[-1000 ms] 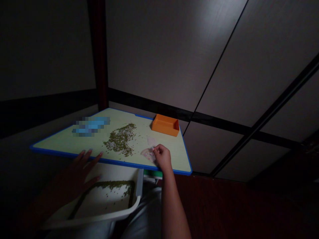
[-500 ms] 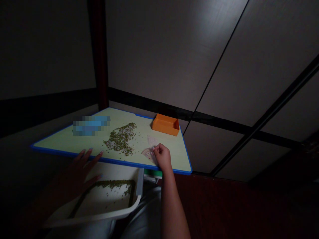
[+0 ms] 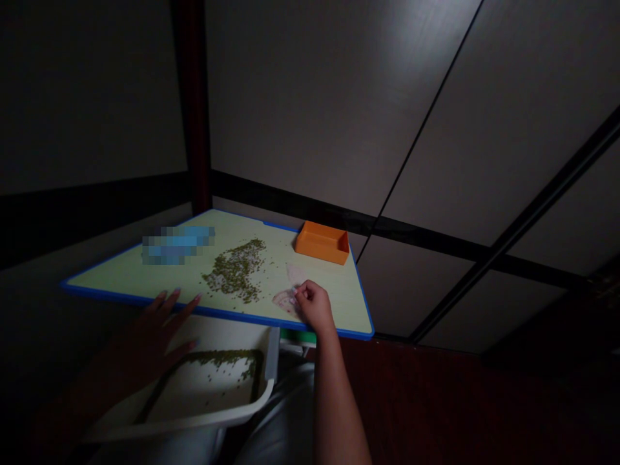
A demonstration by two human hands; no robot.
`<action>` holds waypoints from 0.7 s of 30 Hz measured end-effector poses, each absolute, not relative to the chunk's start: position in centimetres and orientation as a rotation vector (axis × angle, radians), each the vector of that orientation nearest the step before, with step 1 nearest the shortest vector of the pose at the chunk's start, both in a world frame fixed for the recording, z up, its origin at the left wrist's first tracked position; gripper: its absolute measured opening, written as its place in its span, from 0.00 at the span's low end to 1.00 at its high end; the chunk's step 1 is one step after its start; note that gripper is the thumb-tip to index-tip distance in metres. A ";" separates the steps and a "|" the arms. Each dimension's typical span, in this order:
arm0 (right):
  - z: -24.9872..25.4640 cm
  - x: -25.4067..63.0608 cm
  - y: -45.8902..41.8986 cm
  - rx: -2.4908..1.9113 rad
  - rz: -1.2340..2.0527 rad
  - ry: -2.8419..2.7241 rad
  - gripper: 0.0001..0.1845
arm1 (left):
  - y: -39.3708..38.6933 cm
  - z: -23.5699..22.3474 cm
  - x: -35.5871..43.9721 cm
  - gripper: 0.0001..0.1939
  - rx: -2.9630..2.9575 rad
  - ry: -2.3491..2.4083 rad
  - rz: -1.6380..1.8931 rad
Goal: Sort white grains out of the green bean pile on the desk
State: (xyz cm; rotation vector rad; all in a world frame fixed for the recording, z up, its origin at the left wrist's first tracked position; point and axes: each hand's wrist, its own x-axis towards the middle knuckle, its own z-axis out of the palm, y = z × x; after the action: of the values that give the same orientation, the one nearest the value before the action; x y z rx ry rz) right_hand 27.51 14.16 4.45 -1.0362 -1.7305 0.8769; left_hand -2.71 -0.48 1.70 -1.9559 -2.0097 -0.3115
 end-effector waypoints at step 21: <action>5.7 26.8 13.7 -1.573 0.376 -1.944 0.07 | -0.7 1.3 -2.5 0.32 -1.941 -1.964 -0.385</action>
State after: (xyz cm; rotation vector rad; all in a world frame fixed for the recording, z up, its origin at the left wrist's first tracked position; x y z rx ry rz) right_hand 26.80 13.66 5.72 -1.5727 -1.9441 0.3764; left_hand -2.55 -0.74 1.26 -1.9406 -1.9642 -0.3854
